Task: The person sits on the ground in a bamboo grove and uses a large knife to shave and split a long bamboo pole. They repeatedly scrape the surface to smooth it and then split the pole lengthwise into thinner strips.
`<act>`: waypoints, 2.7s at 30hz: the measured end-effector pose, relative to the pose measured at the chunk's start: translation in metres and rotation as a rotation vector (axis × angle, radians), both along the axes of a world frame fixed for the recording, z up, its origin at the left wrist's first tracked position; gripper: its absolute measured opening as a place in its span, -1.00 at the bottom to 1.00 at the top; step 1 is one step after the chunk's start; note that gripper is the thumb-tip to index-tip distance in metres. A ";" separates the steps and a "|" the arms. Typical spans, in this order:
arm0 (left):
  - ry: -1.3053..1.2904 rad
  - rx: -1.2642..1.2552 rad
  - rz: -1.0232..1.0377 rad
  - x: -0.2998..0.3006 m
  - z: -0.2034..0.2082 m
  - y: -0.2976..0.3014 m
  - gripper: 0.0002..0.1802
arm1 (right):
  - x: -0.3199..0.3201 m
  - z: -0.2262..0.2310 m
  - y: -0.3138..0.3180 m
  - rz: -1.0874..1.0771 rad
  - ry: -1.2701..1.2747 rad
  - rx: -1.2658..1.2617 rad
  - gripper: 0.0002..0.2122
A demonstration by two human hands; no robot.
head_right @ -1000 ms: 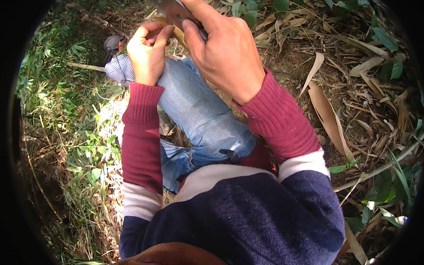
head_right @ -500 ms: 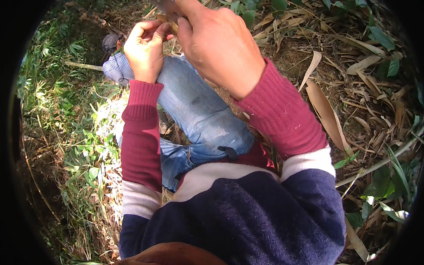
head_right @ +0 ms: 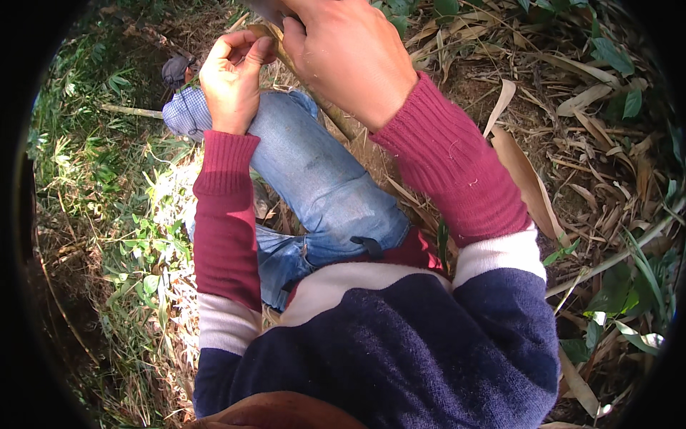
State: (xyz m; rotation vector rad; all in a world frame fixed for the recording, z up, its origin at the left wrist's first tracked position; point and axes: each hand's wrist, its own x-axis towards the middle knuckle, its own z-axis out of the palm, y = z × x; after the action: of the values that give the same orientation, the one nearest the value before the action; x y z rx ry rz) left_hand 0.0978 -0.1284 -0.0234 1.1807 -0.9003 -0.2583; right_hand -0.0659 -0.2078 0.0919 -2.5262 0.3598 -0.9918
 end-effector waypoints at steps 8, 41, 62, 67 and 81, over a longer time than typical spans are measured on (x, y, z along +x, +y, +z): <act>-0.020 0.014 -0.060 0.002 0.002 -0.002 -0.71 | -0.001 -0.002 -0.004 -0.006 -0.019 0.018 -0.58; 0.040 -0.037 -0.011 -0.001 0.005 -0.008 -0.71 | -0.025 -0.050 0.022 -0.218 0.249 -0.066 -0.32; -0.096 -0.037 -0.022 -0.021 0.007 -0.013 -0.65 | -0.046 -0.080 -0.005 -0.140 0.195 0.404 -0.58; -0.184 -0.057 -0.020 -0.018 -0.001 -0.015 -0.62 | -0.052 -0.077 -0.006 -0.157 0.288 0.457 -0.62; -0.188 0.025 0.091 -0.026 0.014 -0.010 -0.73 | -0.043 -0.098 0.008 -0.293 0.405 0.240 -0.75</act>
State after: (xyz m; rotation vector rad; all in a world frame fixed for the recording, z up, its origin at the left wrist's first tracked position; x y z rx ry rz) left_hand 0.0721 -0.1385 -0.0096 1.2805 -1.0056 -0.0854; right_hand -0.1089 -0.1996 -0.0059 -2.4797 0.9298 -0.4810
